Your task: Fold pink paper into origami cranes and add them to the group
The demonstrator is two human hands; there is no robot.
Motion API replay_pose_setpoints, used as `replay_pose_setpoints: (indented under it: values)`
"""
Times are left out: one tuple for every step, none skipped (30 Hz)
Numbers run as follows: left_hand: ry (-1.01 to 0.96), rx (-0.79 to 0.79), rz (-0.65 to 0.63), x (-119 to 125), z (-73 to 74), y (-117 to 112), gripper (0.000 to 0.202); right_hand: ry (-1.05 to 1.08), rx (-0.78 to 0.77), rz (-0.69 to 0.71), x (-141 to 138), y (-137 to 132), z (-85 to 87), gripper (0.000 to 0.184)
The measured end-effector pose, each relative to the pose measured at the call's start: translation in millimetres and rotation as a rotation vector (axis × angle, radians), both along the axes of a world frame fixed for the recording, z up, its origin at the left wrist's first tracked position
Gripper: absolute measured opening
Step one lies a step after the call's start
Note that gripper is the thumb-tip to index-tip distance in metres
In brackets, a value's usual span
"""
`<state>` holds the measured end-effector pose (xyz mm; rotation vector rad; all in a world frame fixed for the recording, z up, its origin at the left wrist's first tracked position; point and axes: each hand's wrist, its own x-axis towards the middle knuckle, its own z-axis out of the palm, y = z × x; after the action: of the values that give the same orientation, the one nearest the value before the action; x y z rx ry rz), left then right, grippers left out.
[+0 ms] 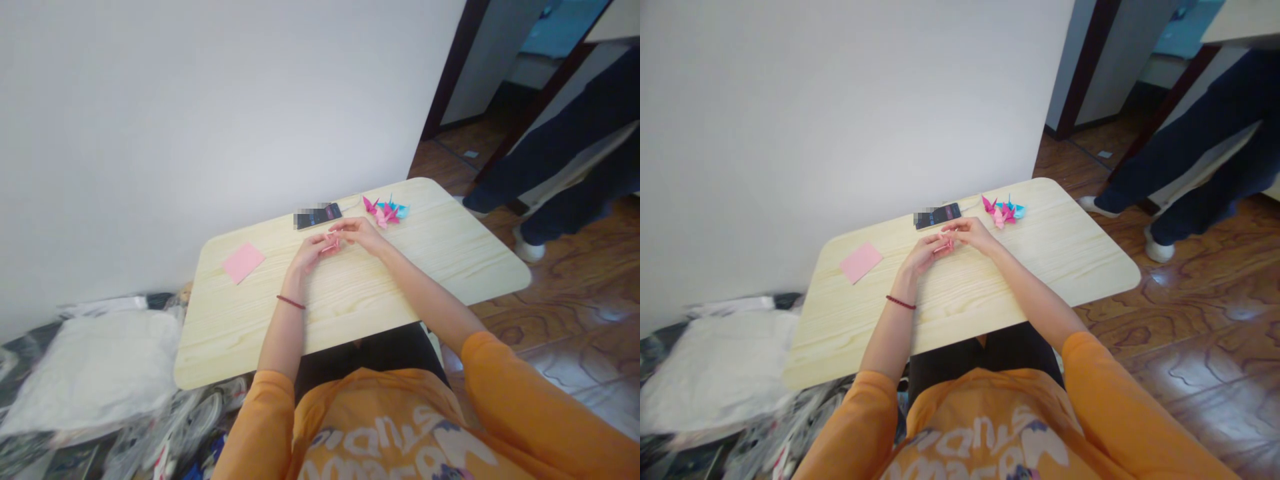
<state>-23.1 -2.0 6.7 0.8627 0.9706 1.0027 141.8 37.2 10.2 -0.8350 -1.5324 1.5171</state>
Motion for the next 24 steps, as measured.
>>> replay_pose_setpoints:
  values:
    - [-0.003, -0.016, -0.014, -0.6, 0.4, 0.3, 0.021, 0.013, -0.008, -0.005, -0.3, 0.3, -0.9, 0.031]
    - [-0.009, -0.035, -0.024, -1.2, 0.6, 0.9, 0.019, 0.028, -0.015, -0.007, -0.5, 0.7, -1.7, 0.03]
    - [-0.017, -0.055, -0.029, -1.7, 0.6, 1.7, 0.017, 0.046, -0.02, -0.005, -0.5, 1.1, -2.4, 0.029]
    - [-0.03, -0.076, -0.03, -2.2, 0.4, 2.6, 0.015, 0.064, -0.026, 0.004, -0.4, 1.7, -3.0, 0.029]
    - [-0.045, -0.097, -0.028, -2.6, 0.0, 3.5, 0.013, 0.081, -0.034, 0.016, -0.3, 2.2, -3.5, 0.029]
    - [-0.063, -0.114, -0.026, -3.0, -0.4, 4.3, 0.012, 0.096, -0.045, 0.029, -0.1, 2.8, -4.1, 0.029]
    - [-0.081, -0.125, -0.024, -3.4, -1.0, 5.1, 0.01, 0.108, -0.058, 0.04, 0.2, 3.3, -4.6, 0.03]
    - [-0.096, -0.132, -0.024, -3.7, -1.6, 5.7, 0.008, 0.115, -0.071, 0.048, 0.4, 3.8, -5.1, 0.031]
    - [-0.107, -0.136, -0.025, -4.1, -2.2, 6.1, 0.007, 0.118, -0.082, 0.05, 0.6, 4.1, -5.6, 0.031]
    - [-0.115, -0.139, -0.026, -4.4, -2.9, 6.5, 0.006, 0.117, -0.093, 0.05, 0.9, 4.4, -5.9, 0.032]
    - [-0.119, -0.142, -0.028, -4.7, -3.5, 6.7, 0.005, 0.115, -0.104, 0.05, 1.2, 4.5, -6.0, 0.032]
    - [-0.12, -0.144, -0.031, -4.9, -4.1, 6.7, 0.005, 0.113, -0.115, 0.052, 1.5, 4.4, -6.0, 0.033]
    - [-0.121, -0.148, -0.034, -5.1, -4.6, 6.7, 0.005, 0.113, -0.125, 0.055, 1.9, 4.3, -5.8, 0.033]
    - [-0.12, -0.149, -0.039, -5.3, -5.0, 6.6, 0.005, 0.116, -0.136, 0.059, 2.2, 4.1, -5.7, 0.032]
    - [-0.118, -0.148, -0.045, -5.4, -5.3, 6.4, 0.004, 0.12, -0.145, 0.064, 2.5, 3.8, -5.5, 0.032]
    - [-0.113, -0.146, -0.055, -5.6, -5.5, 6.1, 0.004, 0.125, -0.152, 0.072, 2.8, 3.6, -5.4, 0.032]
    - [-0.109, -0.142, -0.065, -5.7, -5.4, 5.8, 0.004, 0.132, -0.158, 0.081, 3.1, 3.5, -5.4, 0.031]
    - [-0.105, -0.137, -0.074, -5.9, -5.3, 5.5, 0.004, 0.137, -0.164, 0.089, 3.3, 3.5, -5.5, 0.031]
    - [-0.103, -0.133, -0.081, -6.1, -4.9, 5.2, 0.004, 0.141, -0.17, 0.096, 3.4, 3.5, -5.7, 0.03]
    - [-0.101, -0.13, -0.087, -6.3, -4.4, 4.9, 0.005, 0.143, -0.177, 0.1, 3.5, 3.6, -5.8, 0.03]
    - [-0.099, -0.13, -0.089, -6.5, -3.8, 4.7, 0.005, 0.144, -0.184, 0.101, 3.6, 3.6, -5.8, 0.03]
    - [-0.097, -0.129, -0.089, -6.6, -3.1, 4.5, 0.006, 0.145, -0.192, 0.1, 3.6, 3.6, -5.7, 0.03]
    - [-0.094, -0.128, -0.09, -6.7, -2.5, 4.4, 0.008, 0.145, -0.199, 0.098, 3.5, 3.5, -5.6, 0.03]
    - [-0.089, -0.126, -0.093, -6.8, -1.9, 4.2, 0.01, 0.145, -0.205, 0.096, 3.4, 3.3, -5.3, 0.03]
